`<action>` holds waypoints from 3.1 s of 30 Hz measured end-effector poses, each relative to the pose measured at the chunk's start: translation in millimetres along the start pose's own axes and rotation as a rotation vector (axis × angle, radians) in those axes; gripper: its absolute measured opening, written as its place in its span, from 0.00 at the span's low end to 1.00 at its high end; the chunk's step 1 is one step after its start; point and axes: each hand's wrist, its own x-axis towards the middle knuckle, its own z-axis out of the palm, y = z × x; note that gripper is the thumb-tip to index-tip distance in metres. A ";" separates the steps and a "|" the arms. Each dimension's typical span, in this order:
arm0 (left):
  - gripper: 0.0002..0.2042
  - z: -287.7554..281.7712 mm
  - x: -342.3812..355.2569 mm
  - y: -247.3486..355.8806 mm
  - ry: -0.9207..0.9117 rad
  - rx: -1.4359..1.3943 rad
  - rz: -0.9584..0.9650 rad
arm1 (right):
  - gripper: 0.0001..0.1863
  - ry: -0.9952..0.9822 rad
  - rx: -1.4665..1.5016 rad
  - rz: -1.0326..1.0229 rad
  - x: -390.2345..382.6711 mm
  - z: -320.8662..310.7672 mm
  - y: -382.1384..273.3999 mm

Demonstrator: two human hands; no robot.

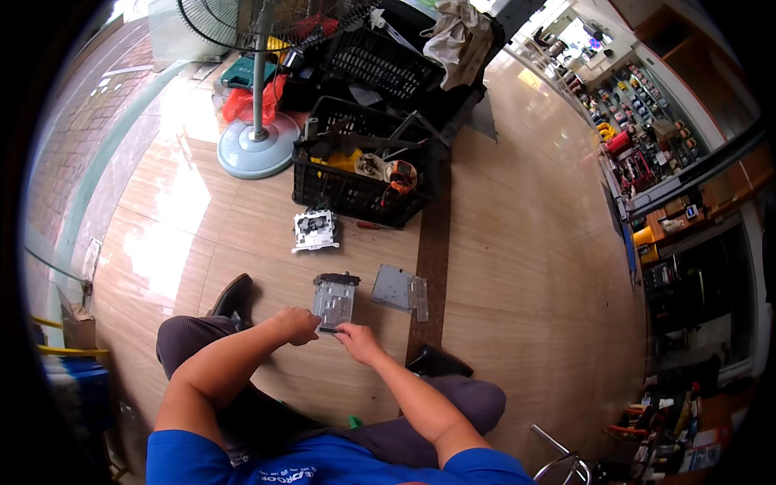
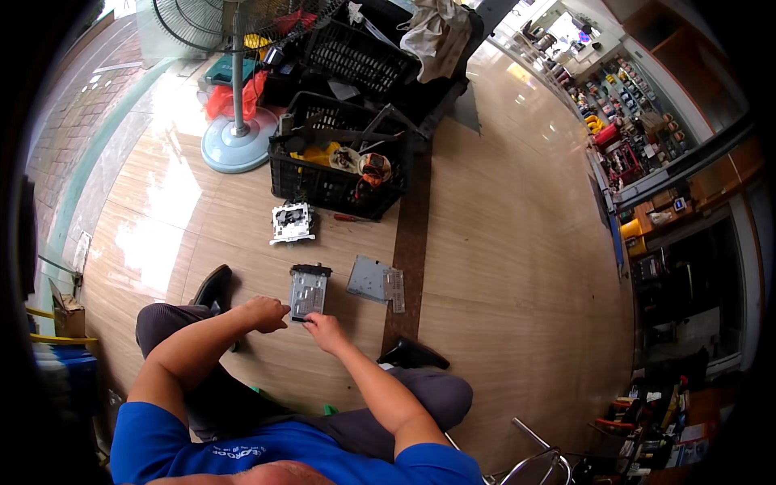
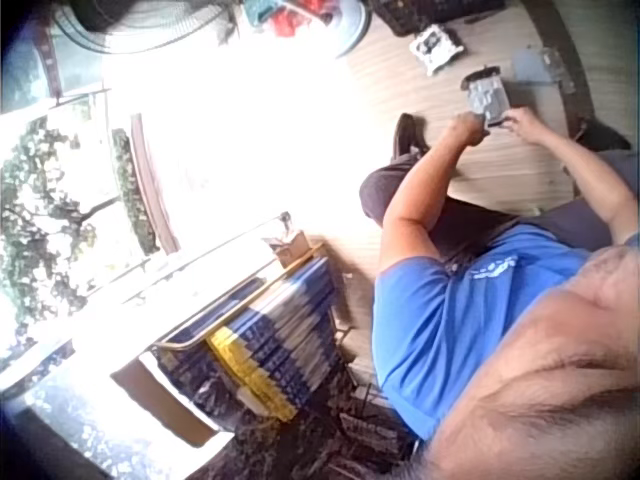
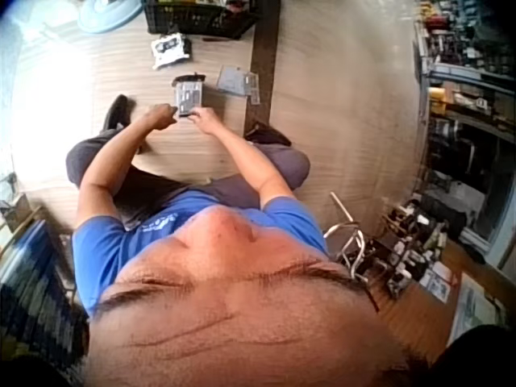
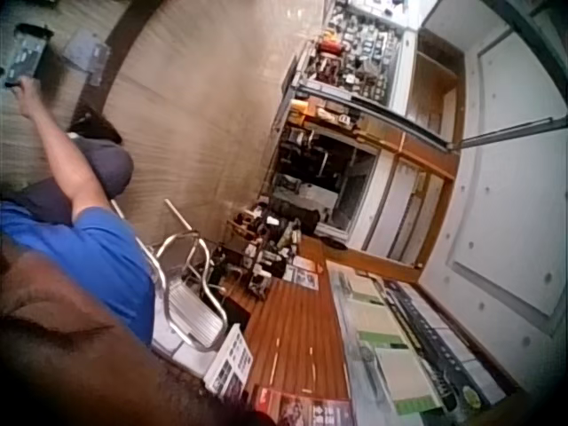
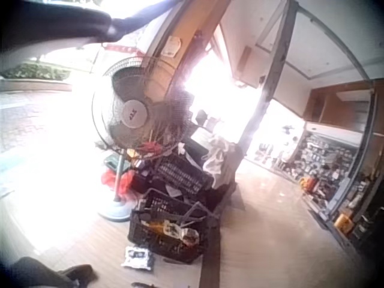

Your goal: The person uses a screwdriver to unscrew a small screw from a metal electronic casing while sitting on a stool.

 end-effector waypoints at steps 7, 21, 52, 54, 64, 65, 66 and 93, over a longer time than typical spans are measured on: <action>0.19 2.9 2.5 0.8 0.003 0.006 0.001 | 0.11 0.053 -0.091 -0.254 -1.2 5.4 9.8; 0.18 0.3 3.3 2.7 0.004 -0.002 -0.001 | 0.13 0.184 -0.095 -0.196 3.7 7.4 15.2; 0.19 0.1 5.1 3.2 -0.026 0.018 -0.025 | 0.12 0.168 -0.122 -0.093 5.8 -5.6 4.8; 0.19 -7.3 -1.2 3.5 -0.024 0.002 -0.035 | 0.12 0.209 -0.163 -0.177 10.7 -5.9 5.9; 0.19 2.0 -5.5 0.9 0.031 -0.007 0.012 | 0.10 0.204 -0.089 -0.216 -5.1 -4.2 6.7; 0.19 5.8 -9.0 2.1 0.016 -0.014 0.012 | 0.10 0.187 -0.058 -0.199 -7.9 -0.5 6.6; 0.19 2.3 -7.4 1.5 0.018 -0.015 0.009 | 0.10 0.182 -0.040 -0.197 -4.3 -3.2 6.8; 0.19 -7.1 -2.0 4.4 0.010 0.005 0.005 | 0.10 0.145 -0.013 -0.226 1.2 -0.2 9.1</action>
